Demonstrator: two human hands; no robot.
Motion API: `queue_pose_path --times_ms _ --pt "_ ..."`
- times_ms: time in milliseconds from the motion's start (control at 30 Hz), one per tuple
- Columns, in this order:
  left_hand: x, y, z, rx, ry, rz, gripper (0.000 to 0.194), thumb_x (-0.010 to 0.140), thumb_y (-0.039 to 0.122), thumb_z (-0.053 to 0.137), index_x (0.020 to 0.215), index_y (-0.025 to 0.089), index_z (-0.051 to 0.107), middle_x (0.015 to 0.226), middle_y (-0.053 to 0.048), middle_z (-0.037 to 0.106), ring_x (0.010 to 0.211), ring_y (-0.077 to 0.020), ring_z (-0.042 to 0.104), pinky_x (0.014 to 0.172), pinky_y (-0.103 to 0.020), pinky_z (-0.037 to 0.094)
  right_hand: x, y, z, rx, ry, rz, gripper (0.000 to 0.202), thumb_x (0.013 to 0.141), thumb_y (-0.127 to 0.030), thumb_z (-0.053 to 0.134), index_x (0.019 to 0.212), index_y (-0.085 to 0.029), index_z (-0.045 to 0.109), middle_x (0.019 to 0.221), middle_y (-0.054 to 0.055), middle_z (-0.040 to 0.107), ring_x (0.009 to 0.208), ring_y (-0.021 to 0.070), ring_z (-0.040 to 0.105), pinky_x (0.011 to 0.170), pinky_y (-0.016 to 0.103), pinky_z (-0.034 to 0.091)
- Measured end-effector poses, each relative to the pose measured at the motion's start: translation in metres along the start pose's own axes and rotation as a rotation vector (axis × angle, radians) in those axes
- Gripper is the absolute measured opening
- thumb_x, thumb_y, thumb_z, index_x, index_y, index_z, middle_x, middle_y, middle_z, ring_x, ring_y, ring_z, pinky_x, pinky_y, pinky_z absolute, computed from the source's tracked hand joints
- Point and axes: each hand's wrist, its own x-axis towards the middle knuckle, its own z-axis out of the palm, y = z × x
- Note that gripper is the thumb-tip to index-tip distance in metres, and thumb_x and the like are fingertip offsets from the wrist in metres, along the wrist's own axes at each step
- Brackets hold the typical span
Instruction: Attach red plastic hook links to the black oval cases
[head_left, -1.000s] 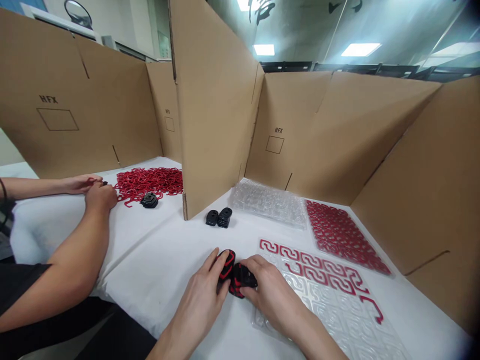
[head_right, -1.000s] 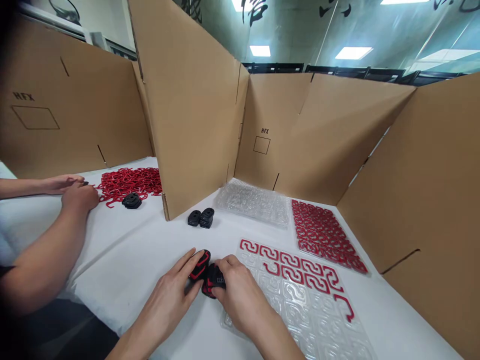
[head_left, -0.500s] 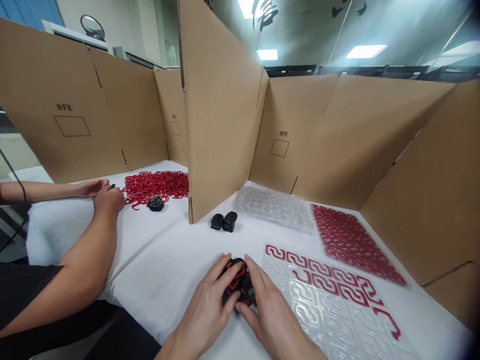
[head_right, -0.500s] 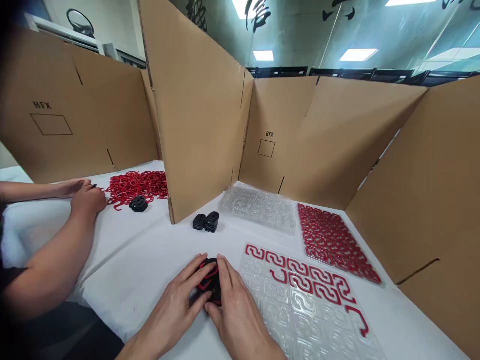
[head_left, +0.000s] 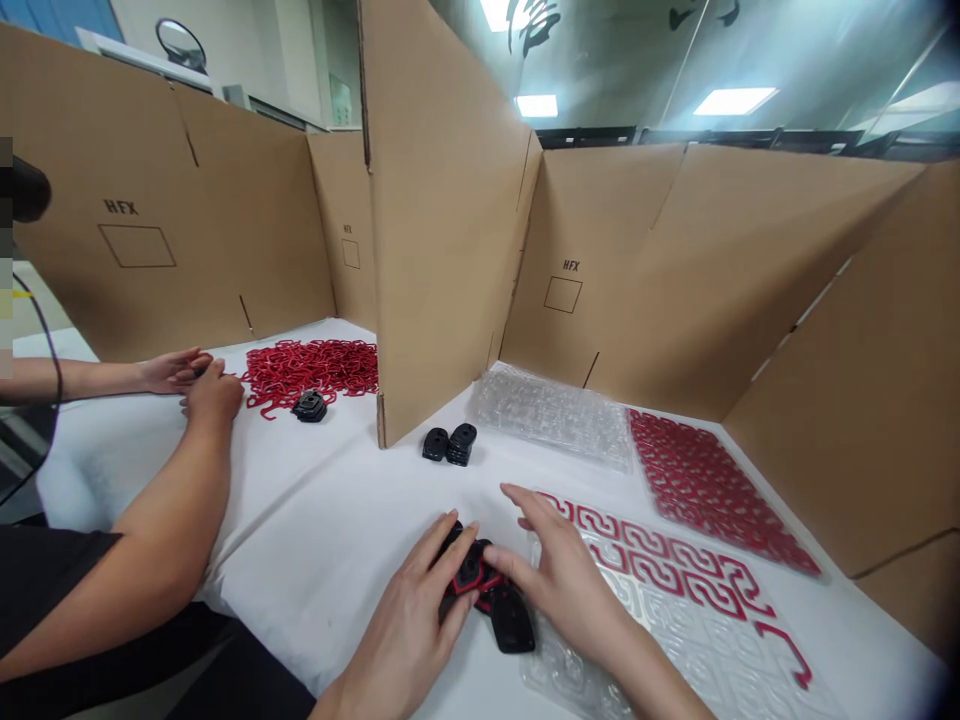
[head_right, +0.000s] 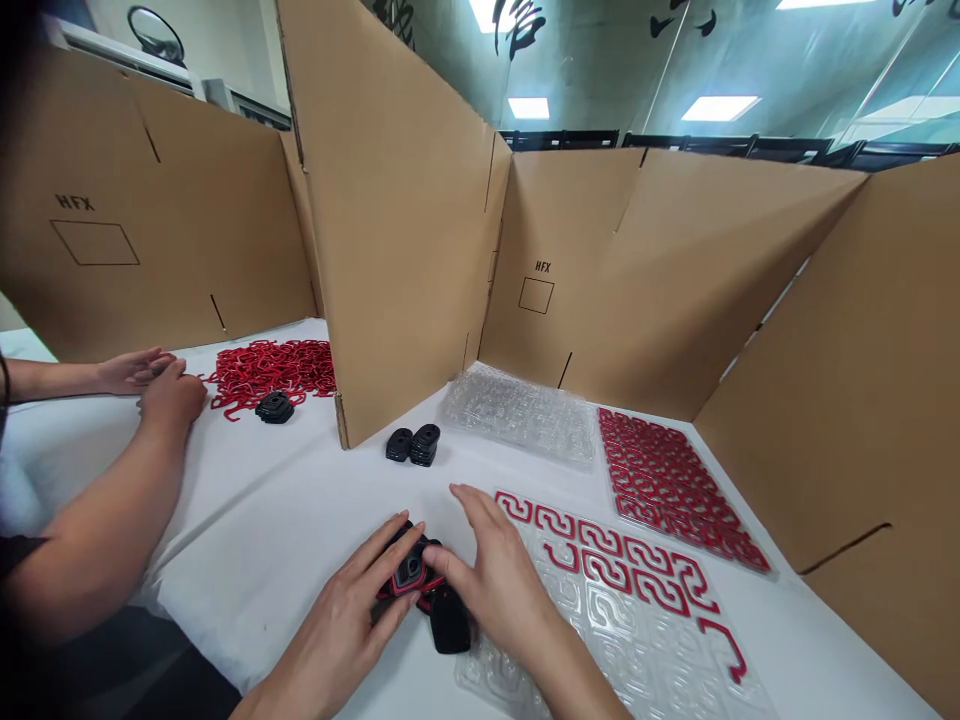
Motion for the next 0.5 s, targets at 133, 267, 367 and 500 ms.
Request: queue_pose_path --times_ms 133,267,367,500 --pt "-0.001 0.0 0.002 0.023 0.052 -0.05 0.053 0.086 0.021 0.054 0.138 0.026 0.049 0.143 -0.009 0.052 0.129 -0.0263 0.051 0.106 -0.044 0.046 0.062 0.007 0.009 -0.065 0.041 0.02 0.07 0.079 -0.025 0.067 0.143 -0.023 0.039 0.135 0.013 0.05 0.118 0.0264 0.056 0.098 0.043 0.046" --pt "0.002 0.002 0.001 0.019 0.053 -0.048 0.045 0.083 0.026 0.059 0.128 0.023 0.058 0.132 -0.011 0.06 0.122 -0.0275 0.057 0.103 -0.043 0.049 0.118 0.01 0.028 -0.125 -0.024 -0.029 0.088 0.073 -0.026 0.073 0.148 -0.017 0.029 0.138 0.016 0.045 0.127 0.0267 0.046 0.106 0.039 0.036" --pt "0.004 0.002 0.0 0.001 0.036 -0.052 0.045 0.081 0.027 0.062 0.126 0.025 0.06 0.131 -0.011 0.059 0.121 -0.028 0.057 0.102 -0.043 0.05 0.142 0.014 0.039 -0.135 -0.09 -0.058 0.088 0.069 -0.023 0.075 0.146 -0.016 0.034 0.13 0.015 0.052 0.118 0.0257 0.053 0.1 0.035 0.04" --pt "0.007 -0.002 0.002 -0.022 -0.023 -0.073 0.05 0.081 0.026 0.061 0.131 0.024 0.056 0.14 -0.012 0.052 0.126 -0.0294 0.052 0.104 -0.046 0.047 0.149 0.017 0.046 -0.155 -0.134 -0.096 0.066 0.076 -0.016 0.067 0.138 -0.018 0.044 0.115 0.011 0.061 0.106 0.0232 0.058 0.093 0.033 0.042"
